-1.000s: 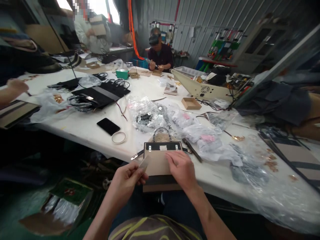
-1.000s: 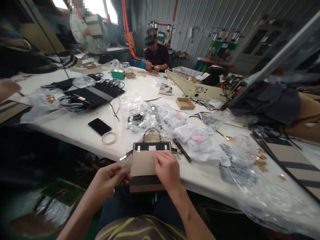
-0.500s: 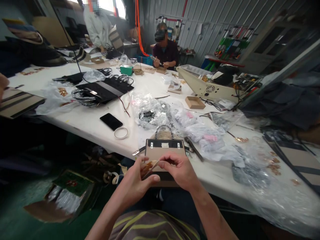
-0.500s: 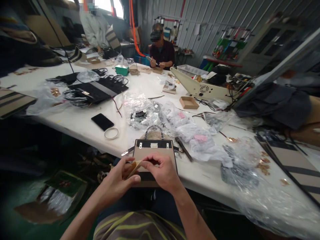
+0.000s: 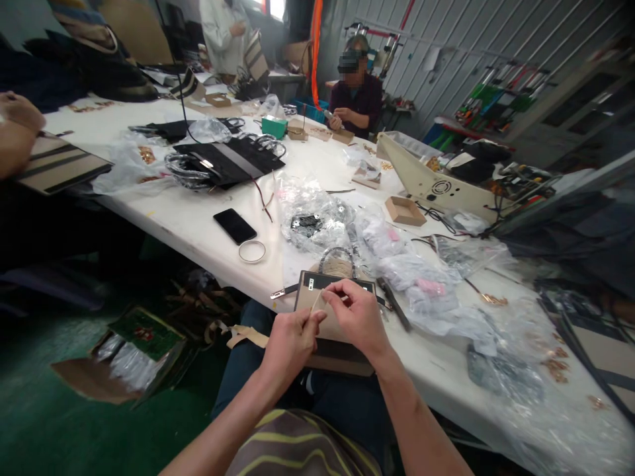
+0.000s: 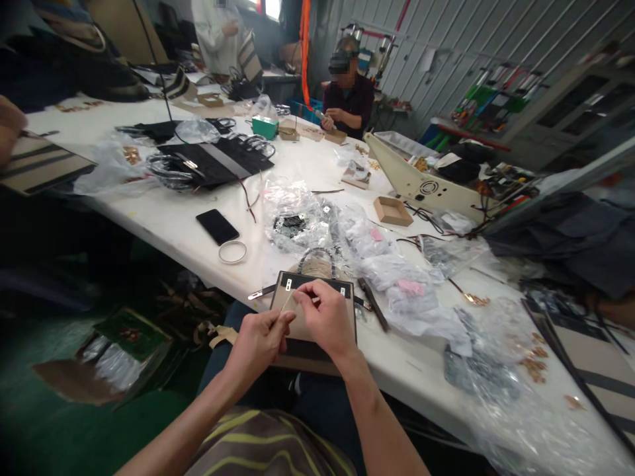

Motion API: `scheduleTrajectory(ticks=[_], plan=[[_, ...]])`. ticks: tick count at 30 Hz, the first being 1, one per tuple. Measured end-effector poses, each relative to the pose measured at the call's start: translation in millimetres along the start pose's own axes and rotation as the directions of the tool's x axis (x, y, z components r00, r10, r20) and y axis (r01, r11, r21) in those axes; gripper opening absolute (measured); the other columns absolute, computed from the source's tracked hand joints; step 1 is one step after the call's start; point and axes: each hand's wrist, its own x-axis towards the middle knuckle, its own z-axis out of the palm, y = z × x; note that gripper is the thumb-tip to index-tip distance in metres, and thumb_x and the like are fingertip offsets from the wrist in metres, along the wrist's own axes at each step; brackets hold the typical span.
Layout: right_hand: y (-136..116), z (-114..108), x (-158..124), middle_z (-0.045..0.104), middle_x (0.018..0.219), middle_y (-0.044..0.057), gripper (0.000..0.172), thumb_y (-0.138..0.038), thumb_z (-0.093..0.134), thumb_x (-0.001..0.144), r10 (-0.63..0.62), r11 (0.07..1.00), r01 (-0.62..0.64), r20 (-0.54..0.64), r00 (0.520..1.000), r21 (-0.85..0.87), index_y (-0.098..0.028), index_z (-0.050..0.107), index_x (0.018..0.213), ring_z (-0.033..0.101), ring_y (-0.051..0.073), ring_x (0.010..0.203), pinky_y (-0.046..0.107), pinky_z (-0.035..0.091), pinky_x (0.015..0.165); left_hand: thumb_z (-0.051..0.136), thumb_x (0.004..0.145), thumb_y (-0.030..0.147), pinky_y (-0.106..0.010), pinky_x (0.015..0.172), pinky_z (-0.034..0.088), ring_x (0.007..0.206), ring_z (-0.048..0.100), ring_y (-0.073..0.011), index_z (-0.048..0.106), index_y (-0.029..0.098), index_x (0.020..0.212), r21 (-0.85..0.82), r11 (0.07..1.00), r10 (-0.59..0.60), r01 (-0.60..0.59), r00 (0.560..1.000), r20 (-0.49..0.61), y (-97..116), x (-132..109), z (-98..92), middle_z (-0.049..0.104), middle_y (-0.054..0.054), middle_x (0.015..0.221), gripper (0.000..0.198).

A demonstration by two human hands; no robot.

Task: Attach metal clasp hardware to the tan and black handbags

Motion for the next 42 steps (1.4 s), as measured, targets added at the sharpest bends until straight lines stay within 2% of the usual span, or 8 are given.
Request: scheduleTrajectory(ticks=[4,9,15,22,25,31,37,42], plan=[[21.1,18.1,29.7,0.081,0.097,0.007,0.016,-0.027,0.067,0.102,-0.101,0.985,0.102,0.018,0.995,-0.140,-0.023,0.078,0.091,0.072,0.024,0.092,0.035,0.054,0.082,0.051,0.107,0.066,-0.023,0.040,0.039,0.038,0.059,-0.0147,0.064,0.020,0.080,-0.171,0.975,-0.138,0.141,0.990,0.031,-7.4,23.2,11.7,0.067,-0.001,0.055,0.056],[37.9,31.6,48.9,0.082,0.100,0.007,0.019,-0.024,0.064,0.103,-0.084,0.958,0.102,0.080,0.993,-0.266,-0.023,0.081,0.093,0.073,0.024,0.094,0.037,0.051,0.090,0.051,0.107,0.063,-0.025,0.039,0.050,0.040,0.065,-0.0181,0.060,0.019,0.091,-0.377,0.889,-0.215,0.259,0.964,0.156,-13.2,38.9,12.8,0.063,0.001,0.060,0.048],[35.9,36.2,50.1,0.081,0.101,0.008,0.020,-0.022,0.064,0.104,-0.064,0.936,0.093,0.097,0.993,-0.340,-0.023,0.081,0.094,0.071,0.024,0.095,0.036,0.049,0.090,0.046,0.110,0.049,-0.027,0.040,0.053,0.042,0.068,-0.0210,0.059,0.018,0.093,-0.386,0.870,-0.256,0.308,0.950,0.180,-13.8,39.6,13.4,0.067,-0.002,0.060,0.038],[35.9,39.0,51.5,0.079,0.100,0.008,0.021,-0.022,0.063,0.104,-0.044,0.921,0.076,0.091,0.995,-0.382,-0.023,0.079,0.091,0.070,0.024,0.092,0.037,0.049,0.087,0.053,0.105,0.068,-0.027,0.044,0.055,0.044,0.070,-0.0214,0.060,0.018,0.092,-0.378,0.863,-0.275,0.337,0.939,0.208,-12.8,43.8,16.2,0.069,-0.004,0.061,0.053],[35.1,42.1,51.6,0.078,0.099,0.009,0.022,-0.022,0.062,0.105,-0.036,0.903,0.072,0.093,0.995,-0.424,-0.023,0.078,0.090,0.069,0.025,0.092,0.037,0.049,0.085,0.052,0.106,0.067,-0.027,0.044,0.055,0.045,0.071,-0.0210,0.059,0.018,0.089,-0.383,0.859,-0.274,0.340,0.937,0.217,-11.5,43.6,15.3,0.070,-0.005,0.062,0.052],[38.5,34.5,46.7,0.075,0.107,0.009,0.025,-0.020,0.067,0.101,-0.145,0.952,0.138,-0.006,0.989,-0.275,-0.021,0.080,0.123,0.068,0.025,0.092,0.039,0.055,0.089,0.056,0.105,0.066,-0.027,0.046,0.057,0.047,0.071,-0.0209,0.061,0.017,0.092,-0.407,0.827,-0.320,0.387,0.920,0.224,-10.1,43.5,13.3,0.071,-0.005,0.062,0.050],[46.7,23.3,41.8,0.074,0.099,0.006,0.021,-0.026,0.068,0.107,-0.226,0.912,0.283,0.212,0.951,-0.297,-0.024,0.088,0.102,0.068,0.021,0.091,0.036,0.052,0.086,0.051,0.111,0.047,-0.026,0.051,0.059,0.050,0.072,-0.0190,0.062,0.016,0.094,-0.401,0.811,-0.337,0.426,0.901,0.274,-2.5,40.9,8.1,0.074,-0.008,0.067,0.037],[39.1,25.5,47.9,0.074,0.094,0.006,0.035,-0.025,0.061,0.110,-0.201,0.866,0.315,0.308,0.930,-0.388,-0.024,0.086,0.085,0.066,0.019,0.084,0.035,0.050,0.080,0.052,0.109,0.047,-0.026,0.050,0.056,0.046,0.067,-0.0168,0.061,0.018,0.090,-0.377,0.822,-0.352,0.427,0.901,0.253,-5.3,43.6,5.8,0.070,-0.003,0.063,0.036]])
